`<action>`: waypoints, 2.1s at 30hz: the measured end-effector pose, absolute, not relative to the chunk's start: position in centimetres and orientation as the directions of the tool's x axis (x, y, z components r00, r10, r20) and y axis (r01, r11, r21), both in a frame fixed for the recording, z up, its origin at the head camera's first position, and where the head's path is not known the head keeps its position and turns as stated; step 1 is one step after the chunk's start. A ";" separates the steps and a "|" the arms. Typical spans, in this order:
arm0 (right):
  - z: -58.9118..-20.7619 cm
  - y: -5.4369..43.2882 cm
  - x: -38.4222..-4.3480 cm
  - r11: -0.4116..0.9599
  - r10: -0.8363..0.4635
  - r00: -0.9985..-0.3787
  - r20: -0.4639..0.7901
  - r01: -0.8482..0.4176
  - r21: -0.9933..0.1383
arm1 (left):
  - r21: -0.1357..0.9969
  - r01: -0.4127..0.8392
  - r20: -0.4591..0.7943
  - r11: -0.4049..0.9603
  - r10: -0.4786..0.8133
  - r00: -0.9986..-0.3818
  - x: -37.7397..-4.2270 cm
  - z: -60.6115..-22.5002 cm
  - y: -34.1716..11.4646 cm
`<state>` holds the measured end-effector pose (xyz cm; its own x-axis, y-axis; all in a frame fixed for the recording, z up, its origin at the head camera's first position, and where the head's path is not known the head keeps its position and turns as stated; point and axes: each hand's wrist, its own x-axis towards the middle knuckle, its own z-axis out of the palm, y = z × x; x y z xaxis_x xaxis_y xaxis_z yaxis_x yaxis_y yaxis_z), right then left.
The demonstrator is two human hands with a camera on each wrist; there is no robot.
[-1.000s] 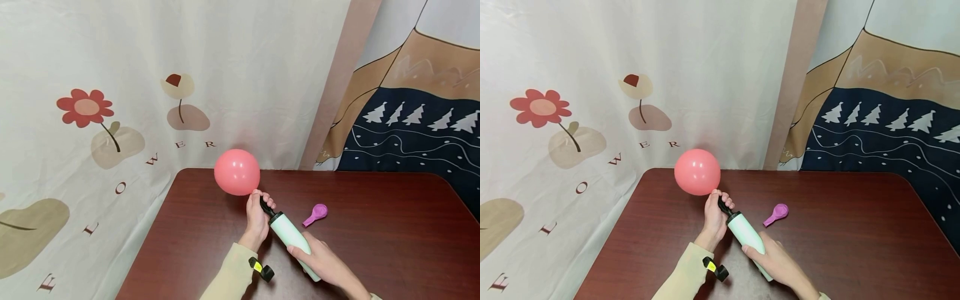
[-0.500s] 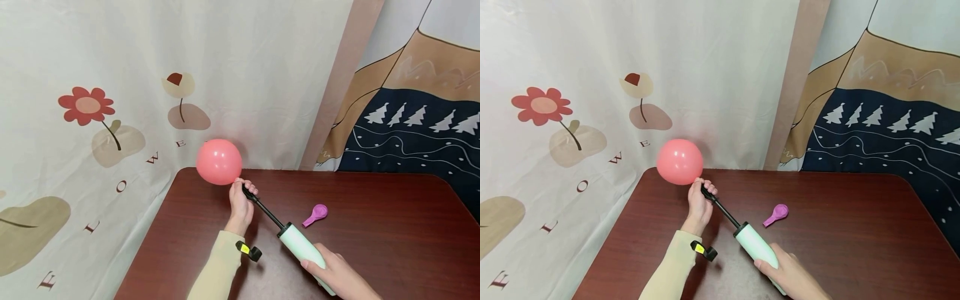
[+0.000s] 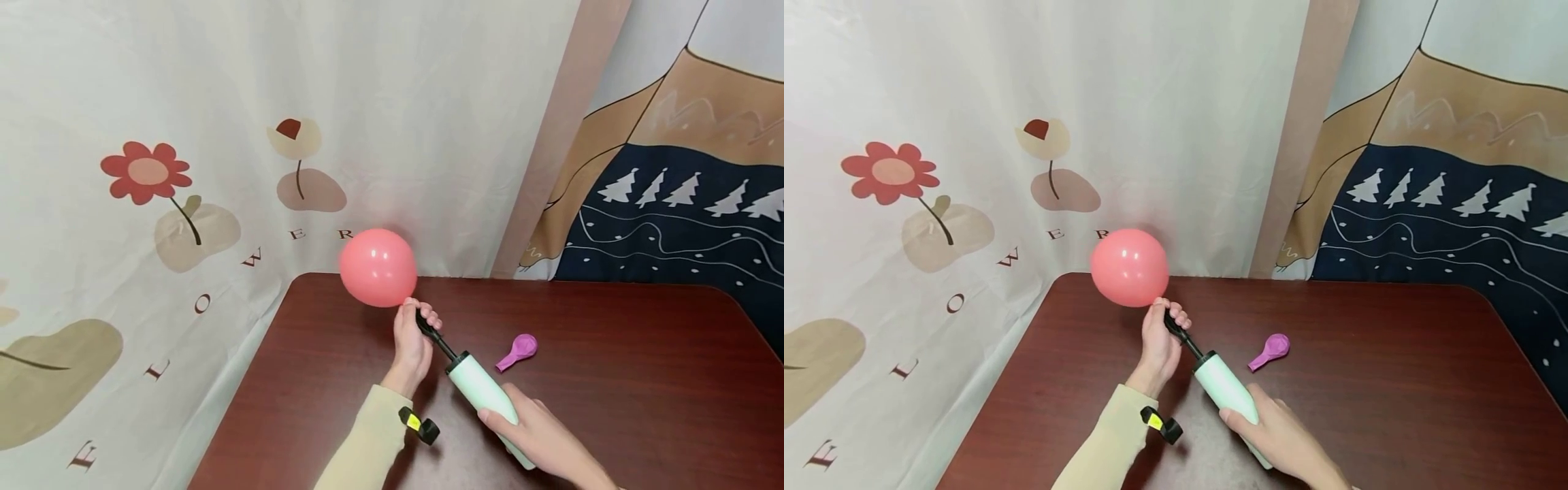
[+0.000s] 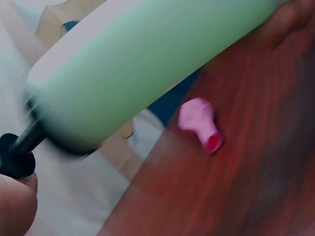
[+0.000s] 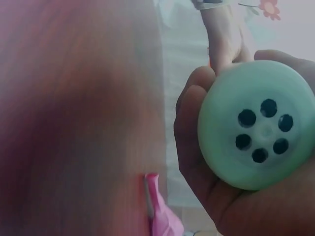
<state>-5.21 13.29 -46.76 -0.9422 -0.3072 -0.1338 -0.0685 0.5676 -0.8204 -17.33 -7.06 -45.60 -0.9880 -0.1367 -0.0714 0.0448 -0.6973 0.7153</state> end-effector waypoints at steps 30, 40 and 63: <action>-47.0 14.3 -3.9 0.616 -0.345 -0.911 -0.225 -0.039 -0.787 | 0.683 0.129 -0.083 -0.719 -0.252 -0.964 -20.1 -45.6 -11.5; -47.2 12.9 -5.0 0.566 -0.300 -0.946 -0.126 -0.070 -0.821 | 0.713 0.039 -0.082 -0.700 -0.138 -0.987 -17.2 -46.7 -7.1; -47.6 12.7 -5.4 0.523 -0.259 -0.957 -0.130 -0.026 -0.852 | 0.841 -0.032 -0.152 -0.541 -0.180 -0.972 -16.6 -48.1 -5.8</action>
